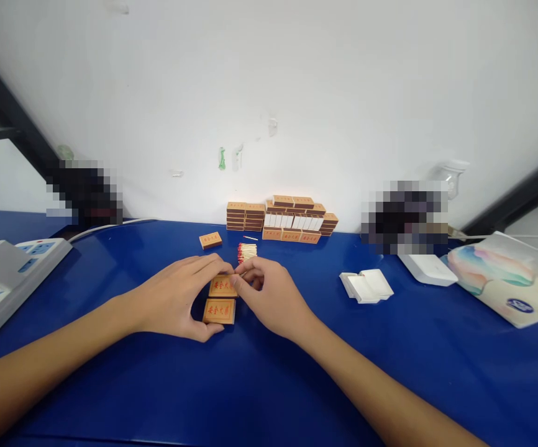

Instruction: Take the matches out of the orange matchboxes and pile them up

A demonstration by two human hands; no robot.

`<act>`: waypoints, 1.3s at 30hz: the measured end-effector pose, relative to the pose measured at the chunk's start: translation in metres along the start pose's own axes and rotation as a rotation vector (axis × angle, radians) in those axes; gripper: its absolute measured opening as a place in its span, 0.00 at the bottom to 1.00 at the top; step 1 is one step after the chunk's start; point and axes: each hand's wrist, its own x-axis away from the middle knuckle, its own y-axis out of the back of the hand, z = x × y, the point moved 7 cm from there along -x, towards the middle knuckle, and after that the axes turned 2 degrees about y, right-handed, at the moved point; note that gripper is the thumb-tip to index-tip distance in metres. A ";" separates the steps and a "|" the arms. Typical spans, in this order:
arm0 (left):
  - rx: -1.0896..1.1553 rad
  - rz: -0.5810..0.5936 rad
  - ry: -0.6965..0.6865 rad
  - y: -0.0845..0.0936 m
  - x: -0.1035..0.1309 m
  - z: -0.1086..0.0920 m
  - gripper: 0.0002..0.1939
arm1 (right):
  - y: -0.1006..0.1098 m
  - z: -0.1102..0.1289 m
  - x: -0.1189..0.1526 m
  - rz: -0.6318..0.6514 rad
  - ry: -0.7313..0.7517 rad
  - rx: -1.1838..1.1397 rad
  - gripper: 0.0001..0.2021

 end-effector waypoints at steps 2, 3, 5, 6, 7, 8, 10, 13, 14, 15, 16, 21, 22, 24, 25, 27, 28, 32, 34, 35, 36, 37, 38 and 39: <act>0.026 0.007 0.002 -0.001 0.000 0.002 0.39 | 0.006 0.004 -0.001 -0.036 0.030 0.010 0.15; 0.038 0.013 0.005 -0.002 0.001 0.002 0.42 | 0.009 0.006 -0.001 -0.047 0.043 0.019 0.15; 0.054 0.013 0.010 -0.003 0.001 0.004 0.47 | 0.013 0.008 -0.002 -0.069 0.062 0.032 0.15; 0.057 -0.004 0.016 -0.003 0.000 0.005 0.48 | 0.015 0.009 -0.002 -0.083 0.070 0.032 0.15; 0.057 -0.041 0.021 -0.001 0.000 0.007 0.48 | 0.017 0.010 -0.002 -0.102 0.079 0.026 0.16; 0.055 -0.094 0.023 0.001 -0.001 0.008 0.44 | 0.019 0.011 -0.002 -0.127 0.088 0.015 0.16; 0.041 -0.234 0.009 0.008 -0.001 0.009 0.32 | 0.022 0.013 0.000 -0.180 0.105 -0.010 0.17; 0.031 -0.405 -0.040 0.017 0.001 0.007 0.18 | 0.020 0.015 0.001 -0.203 0.128 -0.032 0.18; 0.036 -0.431 -0.046 0.019 0.001 0.006 0.16 | 0.020 0.016 0.002 -0.201 0.130 -0.037 0.18; 0.044 -0.453 -0.041 0.020 0.001 0.006 0.15 | 0.020 0.017 0.002 -0.213 0.130 -0.044 0.19; 0.051 -0.476 -0.025 0.022 0.002 0.007 0.15 | 0.022 0.018 0.003 -0.248 0.129 -0.056 0.19; 0.059 -0.577 0.042 0.030 0.004 0.010 0.12 | 0.019 0.021 0.006 -0.262 0.091 -0.140 0.21; 0.061 -0.576 0.034 0.030 0.004 0.009 0.12 | 0.012 0.021 0.005 -0.166 0.069 -0.154 0.21; 0.057 -0.573 0.021 0.029 0.003 0.007 0.12 | 0.002 0.019 0.005 -0.044 0.020 -0.184 0.21; 0.051 -0.571 0.019 0.029 0.003 0.006 0.12 | 0.003 0.017 0.005 -0.056 0.001 -0.201 0.21; 0.040 -0.569 0.020 0.028 0.004 0.004 0.13 | 0.009 0.012 0.006 -0.138 -0.034 -0.225 0.21; 0.037 -0.563 0.018 0.027 0.004 0.003 0.13 | 0.010 0.010 0.005 -0.154 -0.056 -0.234 0.21; 0.039 -0.524 -0.018 0.022 0.003 0.002 0.14 | 0.004 0.004 0.004 -0.055 -0.138 -0.235 0.20; 0.032 -0.522 -0.028 0.020 0.003 0.004 0.16 | 0.006 0.002 0.002 -0.055 -0.149 -0.226 0.19; 0.028 -0.527 -0.026 0.020 0.003 0.005 0.17 | 0.009 0.001 0.001 -0.077 -0.149 -0.224 0.18; 0.024 -0.527 -0.017 0.019 0.003 0.007 0.18 | 0.013 0.000 0.000 -0.104 -0.151 -0.226 0.17; 0.024 -0.523 -0.004 0.019 0.002 0.009 0.17 | 0.017 -0.001 -0.001 -0.131 -0.153 -0.232 0.17; 0.027 -0.517 0.012 0.019 0.002 0.010 0.16 | 0.020 -0.003 -0.003 -0.153 -0.156 -0.237 0.16; 0.033 -0.510 0.027 0.019 0.001 0.012 0.15 | 0.023 -0.004 -0.004 -0.168 -0.159 -0.242 0.16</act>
